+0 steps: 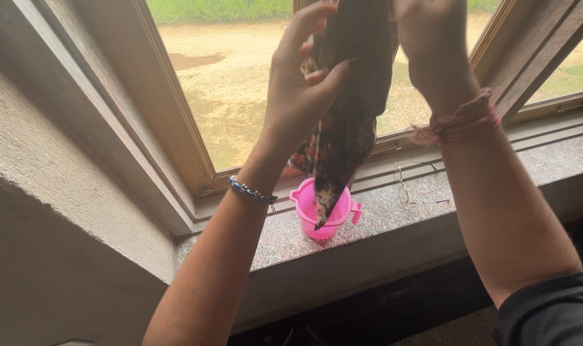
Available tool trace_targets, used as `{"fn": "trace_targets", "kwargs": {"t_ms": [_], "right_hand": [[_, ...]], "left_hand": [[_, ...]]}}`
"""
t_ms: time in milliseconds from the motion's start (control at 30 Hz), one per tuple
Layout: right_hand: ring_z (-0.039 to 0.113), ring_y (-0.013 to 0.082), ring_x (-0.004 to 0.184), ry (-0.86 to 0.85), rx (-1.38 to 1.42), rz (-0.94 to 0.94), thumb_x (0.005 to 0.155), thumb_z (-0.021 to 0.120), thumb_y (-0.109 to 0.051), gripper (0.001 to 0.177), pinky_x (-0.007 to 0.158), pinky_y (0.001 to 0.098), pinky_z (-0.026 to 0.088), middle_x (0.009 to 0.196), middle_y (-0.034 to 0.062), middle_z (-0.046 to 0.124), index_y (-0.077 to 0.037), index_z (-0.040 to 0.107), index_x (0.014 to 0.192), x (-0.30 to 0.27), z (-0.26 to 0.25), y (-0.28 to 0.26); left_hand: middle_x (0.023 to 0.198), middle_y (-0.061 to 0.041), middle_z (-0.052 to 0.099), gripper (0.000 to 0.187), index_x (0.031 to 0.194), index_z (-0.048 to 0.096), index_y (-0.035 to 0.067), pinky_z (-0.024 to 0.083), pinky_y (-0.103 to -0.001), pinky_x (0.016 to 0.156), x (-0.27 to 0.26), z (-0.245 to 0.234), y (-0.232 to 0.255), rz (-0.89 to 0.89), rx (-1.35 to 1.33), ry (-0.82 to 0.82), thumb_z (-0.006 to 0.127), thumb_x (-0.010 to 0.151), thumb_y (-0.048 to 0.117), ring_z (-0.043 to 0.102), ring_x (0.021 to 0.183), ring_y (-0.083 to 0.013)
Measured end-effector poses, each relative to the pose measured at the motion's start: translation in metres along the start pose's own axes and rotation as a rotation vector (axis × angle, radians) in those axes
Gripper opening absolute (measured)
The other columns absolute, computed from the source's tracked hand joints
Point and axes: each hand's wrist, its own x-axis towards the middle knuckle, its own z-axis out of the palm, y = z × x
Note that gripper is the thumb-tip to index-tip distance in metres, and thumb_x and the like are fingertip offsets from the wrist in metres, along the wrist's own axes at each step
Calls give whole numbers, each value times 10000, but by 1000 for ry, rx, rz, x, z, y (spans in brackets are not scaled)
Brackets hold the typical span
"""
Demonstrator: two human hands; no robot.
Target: The person wets a floral cloth in a pink bowl on the windowsill, then wipes a wooden door with the damp cloth. The person cleans the door surface and the handle area using circular and back-and-forth motions.
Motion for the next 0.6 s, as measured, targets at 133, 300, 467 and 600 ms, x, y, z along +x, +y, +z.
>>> {"fn": "trace_targets", "kwargs": {"t_ms": [133, 300, 467, 600], "right_hand": [[419, 36, 620, -87, 220, 23, 1184, 539, -74, 224, 542, 229, 320, 757, -40, 520, -26, 596, 973, -33, 28, -41], [657, 21, 809, -295, 372, 225, 1083, 476, -73, 197, 713, 174, 540, 944, -15, 714, -29, 641, 1181, -89, 52, -40], [630, 69, 867, -421, 244, 448, 1040, 554, -91, 208, 766, 237, 534, 957, 26, 689, -20, 670, 1197, -142, 68, 6], [680, 126, 986, -626, 191, 475, 871, 657, -85, 344, 871, 296, 568, 1083, 62, 705, -70, 641, 1214, -177, 83, 33]], "left_hand": [[1166, -68, 658, 414, 1259, 604, 101, 634, -292, 832, -21, 6, -33, -119, 59, 50, 723, 871, 21, 708, 1036, -176], [914, -50, 730, 188, 1000, 678, 59, 603, -282, 728, -68, 9, -82, -333, 240, 71, 722, 817, 74, 748, 855, -149], [809, -91, 746, 148, 901, 706, 60, 601, -320, 723, -118, 13, -127, -586, 386, 31, 743, 770, 117, 766, 785, -201], [839, -113, 769, 162, 889, 736, 67, 597, -359, 762, -150, 11, -164, -648, 536, -24, 739, 735, 119, 771, 812, -253]]}}
